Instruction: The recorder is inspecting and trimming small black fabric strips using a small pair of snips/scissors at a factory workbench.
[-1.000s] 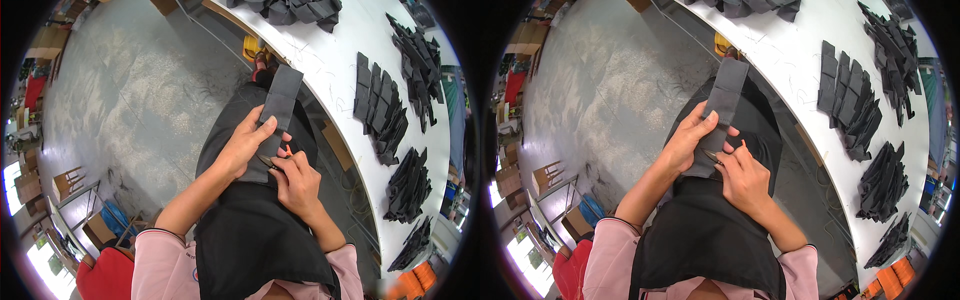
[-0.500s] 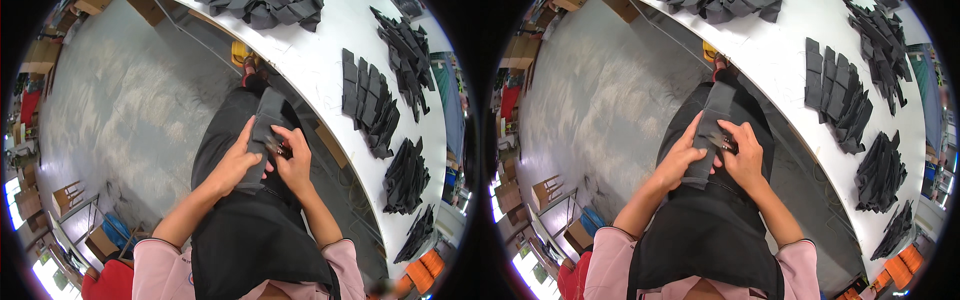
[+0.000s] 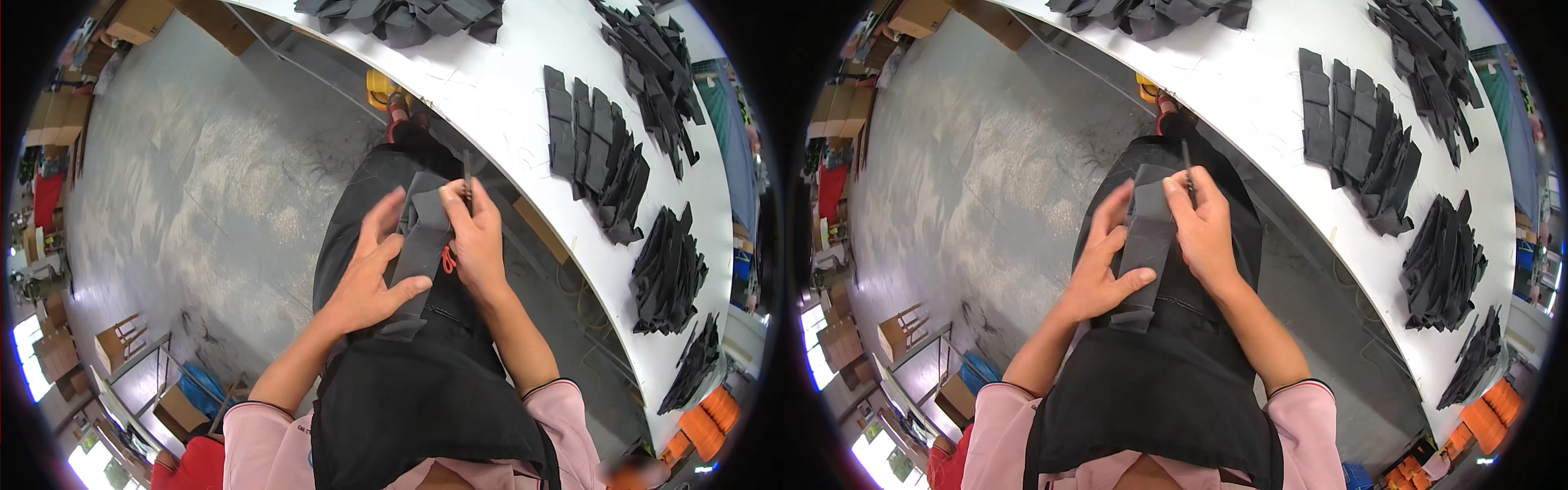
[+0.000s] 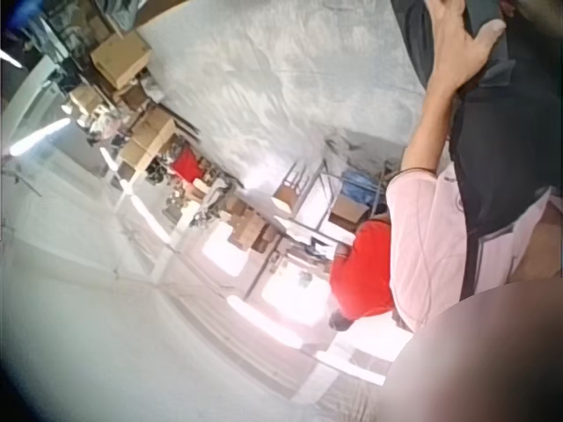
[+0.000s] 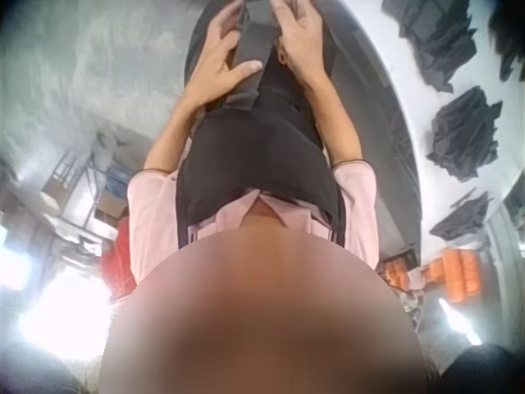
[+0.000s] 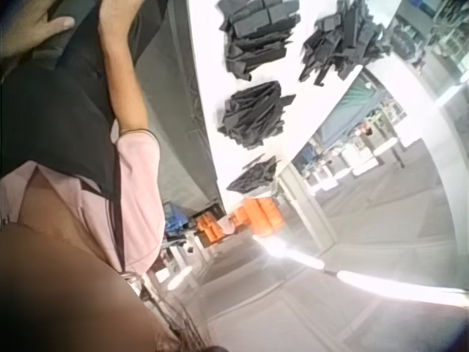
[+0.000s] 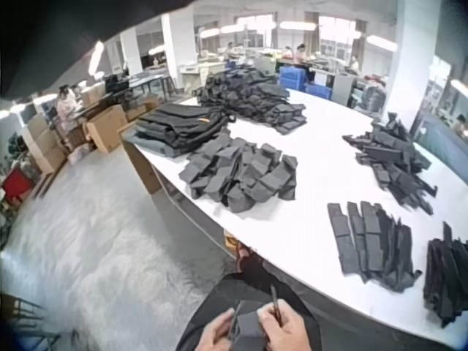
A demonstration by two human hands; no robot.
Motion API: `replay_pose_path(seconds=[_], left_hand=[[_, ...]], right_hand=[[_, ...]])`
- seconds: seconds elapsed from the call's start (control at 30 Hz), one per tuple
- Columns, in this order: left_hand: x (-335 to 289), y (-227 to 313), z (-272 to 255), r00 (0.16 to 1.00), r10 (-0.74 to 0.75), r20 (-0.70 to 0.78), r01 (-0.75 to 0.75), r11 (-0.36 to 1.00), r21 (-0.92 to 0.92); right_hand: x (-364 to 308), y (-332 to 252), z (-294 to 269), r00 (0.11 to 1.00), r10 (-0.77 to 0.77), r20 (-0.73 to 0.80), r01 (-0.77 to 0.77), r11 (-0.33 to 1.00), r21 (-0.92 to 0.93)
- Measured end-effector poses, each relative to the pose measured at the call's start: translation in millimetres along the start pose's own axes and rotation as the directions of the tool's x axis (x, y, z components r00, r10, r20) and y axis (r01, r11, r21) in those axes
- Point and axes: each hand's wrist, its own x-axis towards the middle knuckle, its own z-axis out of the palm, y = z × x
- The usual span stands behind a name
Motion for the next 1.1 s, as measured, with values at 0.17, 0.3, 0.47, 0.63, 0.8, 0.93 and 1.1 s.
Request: replay_pose_path(seconds=[0.17,0.3,0.47,0.63,0.8,0.93,1.1], left_hand=[[14.7,17.0,-9.7,0.942,0.289,0.170,-0.334,0.842,0.423],[-0.7,-14.4,-7.8,0.999,0.041,-0.032,-0.034,0.981,0.192],[-1.2,-11.7,-7.5,0.988,-0.126,-0.085,0.115,0.986,-0.118],[2.2,-18.0,-8.6,0.999,0.035,-0.042,-0.039,0.995,-0.094],[-0.5,-17.2,-6.0,1.000,0.021,-0.001,-0.021,0.992,-0.126],[-2.1,-16.3,-4.7,1.000,-0.015,-0.003,0.014,0.987,-0.159],[-3.0,-17.8,-4.5,0.999,-0.039,-0.010,0.036,0.976,-0.216]], right_hand=[[11.3,7.2,-7.1,0.865,0.402,0.300,-0.452,0.884,0.119],[0.3,16.9,-23.4,0.877,0.427,0.219,-0.423,0.904,-0.067],[-53.6,-9.8,-34.9,0.989,-0.083,0.122,0.137,0.820,-0.556],[-62.2,-17.8,-41.7,0.964,-0.153,0.218,0.260,0.718,-0.646],[-56.6,-11.3,-43.0,0.961,-0.189,0.204,0.273,0.779,-0.564],[-58.3,-9.1,-43.5,0.948,-0.239,0.209,0.318,0.735,-0.599],[-63.2,-8.4,-46.3,0.943,-0.301,0.146,0.328,0.749,-0.576]])
